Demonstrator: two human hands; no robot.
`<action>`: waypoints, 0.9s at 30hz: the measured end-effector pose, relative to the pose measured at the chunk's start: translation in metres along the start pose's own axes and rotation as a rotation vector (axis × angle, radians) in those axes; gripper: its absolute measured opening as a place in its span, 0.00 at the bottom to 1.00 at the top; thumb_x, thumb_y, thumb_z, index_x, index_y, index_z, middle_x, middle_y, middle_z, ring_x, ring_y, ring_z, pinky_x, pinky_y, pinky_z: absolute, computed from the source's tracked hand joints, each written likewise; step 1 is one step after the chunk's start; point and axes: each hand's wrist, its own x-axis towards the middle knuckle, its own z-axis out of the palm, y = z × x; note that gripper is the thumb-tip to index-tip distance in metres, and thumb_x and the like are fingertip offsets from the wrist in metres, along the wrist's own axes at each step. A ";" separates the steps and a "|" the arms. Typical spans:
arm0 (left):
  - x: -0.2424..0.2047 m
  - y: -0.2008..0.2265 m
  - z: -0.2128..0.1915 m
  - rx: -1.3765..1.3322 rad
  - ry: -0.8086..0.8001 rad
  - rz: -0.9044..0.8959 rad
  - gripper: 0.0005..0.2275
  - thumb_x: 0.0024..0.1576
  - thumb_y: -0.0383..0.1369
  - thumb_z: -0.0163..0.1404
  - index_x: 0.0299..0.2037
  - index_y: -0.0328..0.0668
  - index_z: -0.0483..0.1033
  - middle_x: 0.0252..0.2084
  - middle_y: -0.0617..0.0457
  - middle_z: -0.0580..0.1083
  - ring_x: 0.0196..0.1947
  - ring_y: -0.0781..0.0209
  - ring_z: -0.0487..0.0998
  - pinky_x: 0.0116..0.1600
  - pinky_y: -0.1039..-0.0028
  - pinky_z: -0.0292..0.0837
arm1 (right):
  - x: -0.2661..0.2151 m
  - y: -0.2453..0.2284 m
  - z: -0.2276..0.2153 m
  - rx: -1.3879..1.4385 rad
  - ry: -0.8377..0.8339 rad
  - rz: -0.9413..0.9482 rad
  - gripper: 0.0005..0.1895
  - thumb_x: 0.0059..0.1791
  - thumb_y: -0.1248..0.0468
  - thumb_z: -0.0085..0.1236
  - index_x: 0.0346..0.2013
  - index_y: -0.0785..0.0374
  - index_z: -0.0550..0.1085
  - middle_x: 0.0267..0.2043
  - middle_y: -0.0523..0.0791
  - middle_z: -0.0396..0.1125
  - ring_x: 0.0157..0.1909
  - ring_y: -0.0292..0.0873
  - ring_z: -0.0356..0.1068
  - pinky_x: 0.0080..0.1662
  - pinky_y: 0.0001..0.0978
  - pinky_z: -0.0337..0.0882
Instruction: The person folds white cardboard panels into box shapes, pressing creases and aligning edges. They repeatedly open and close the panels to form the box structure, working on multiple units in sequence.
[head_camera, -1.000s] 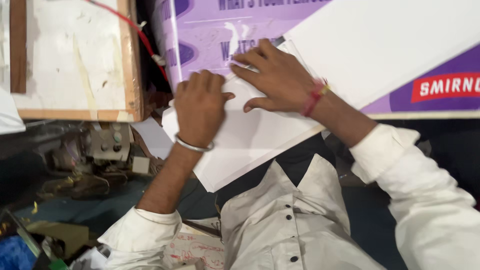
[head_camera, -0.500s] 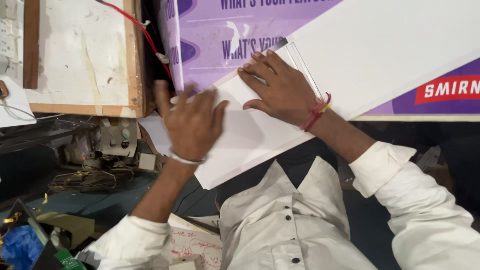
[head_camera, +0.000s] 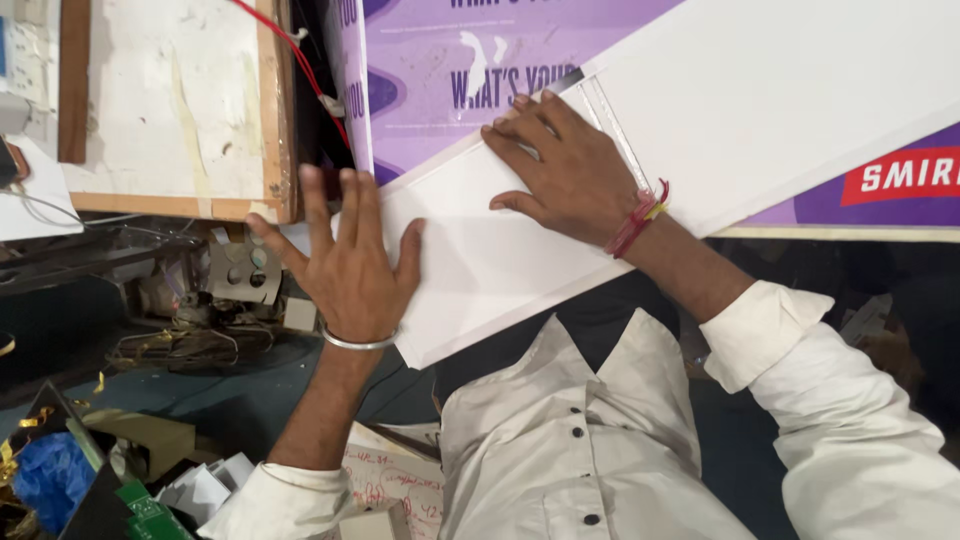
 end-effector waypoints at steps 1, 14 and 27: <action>-0.001 0.001 -0.001 0.047 -0.019 -0.003 0.27 0.70 0.50 0.46 0.62 0.28 0.76 0.64 0.41 0.75 0.76 0.40 0.60 0.73 0.32 0.23 | 0.000 0.000 0.000 -0.009 0.004 0.007 0.39 0.49 0.40 0.59 0.65 0.65 0.72 0.62 0.49 0.66 0.67 0.58 0.60 0.68 0.48 0.61; 0.003 0.010 0.003 -0.113 -0.155 -0.180 0.37 0.67 0.57 0.42 0.70 0.22 0.63 0.74 0.31 0.61 0.78 0.40 0.50 0.74 0.34 0.26 | 0.004 0.001 -0.005 0.033 0.030 -0.043 0.31 0.51 0.45 0.62 0.62 0.60 0.74 0.62 0.50 0.67 0.69 0.56 0.62 0.71 0.51 0.59; 0.034 0.066 0.028 -0.215 -0.337 -0.023 0.42 0.62 0.63 0.37 0.74 0.31 0.51 0.78 0.38 0.52 0.79 0.45 0.42 0.72 0.31 0.22 | 0.004 0.001 -0.011 0.211 0.103 0.080 0.18 0.56 0.68 0.55 0.60 0.68 0.70 0.60 0.52 0.69 0.67 0.54 0.67 0.71 0.46 0.65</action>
